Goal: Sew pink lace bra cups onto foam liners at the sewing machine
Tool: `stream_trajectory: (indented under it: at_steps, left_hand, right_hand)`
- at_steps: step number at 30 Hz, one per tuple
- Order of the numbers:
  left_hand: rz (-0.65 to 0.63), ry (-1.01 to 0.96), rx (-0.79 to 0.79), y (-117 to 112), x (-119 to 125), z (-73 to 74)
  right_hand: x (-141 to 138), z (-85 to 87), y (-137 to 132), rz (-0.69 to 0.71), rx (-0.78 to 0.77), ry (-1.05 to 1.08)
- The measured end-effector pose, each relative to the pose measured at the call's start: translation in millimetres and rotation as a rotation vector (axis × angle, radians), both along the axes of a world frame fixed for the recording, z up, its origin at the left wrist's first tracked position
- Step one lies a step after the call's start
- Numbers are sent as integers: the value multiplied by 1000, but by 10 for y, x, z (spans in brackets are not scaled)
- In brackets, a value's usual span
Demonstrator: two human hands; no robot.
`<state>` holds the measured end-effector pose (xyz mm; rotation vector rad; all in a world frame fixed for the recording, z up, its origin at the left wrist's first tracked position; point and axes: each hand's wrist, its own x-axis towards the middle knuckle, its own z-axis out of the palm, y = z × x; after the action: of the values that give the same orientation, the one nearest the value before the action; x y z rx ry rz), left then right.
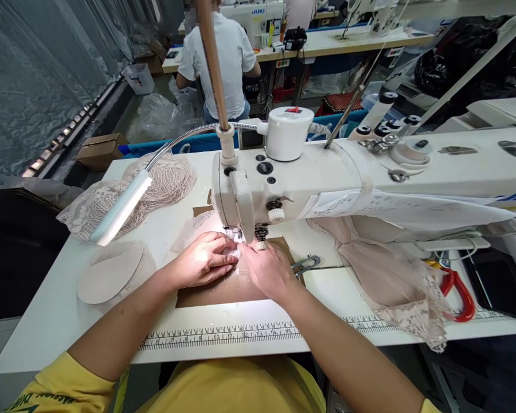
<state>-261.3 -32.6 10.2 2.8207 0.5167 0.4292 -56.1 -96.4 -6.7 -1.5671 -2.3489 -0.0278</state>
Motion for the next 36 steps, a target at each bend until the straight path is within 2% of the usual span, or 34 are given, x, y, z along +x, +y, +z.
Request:
stream_trajectory:
  at_steps: [3, 7, 20, 27, 36]
  left_hand:
    - [-9, -18, -16, -2, -4, -6]
    - [40, -22, -17, -5, -18, -26]
    - [168, -98, 34, 121, -11, -91]
    - [314, -87, 76, 193, 1, -136]
    - [508, -97, 83, 302, -104, -201]
  right_hand:
    - [5, 25, -19, 74, -5, 25]
    - [6, 31, -35, 86, 15, 8]
    - [-76, 0, 24, -53, -22, -92]
    - [-14, -65, 22, -16, -17, -6]
    - [20, -60, 28, 39, 4, 40]
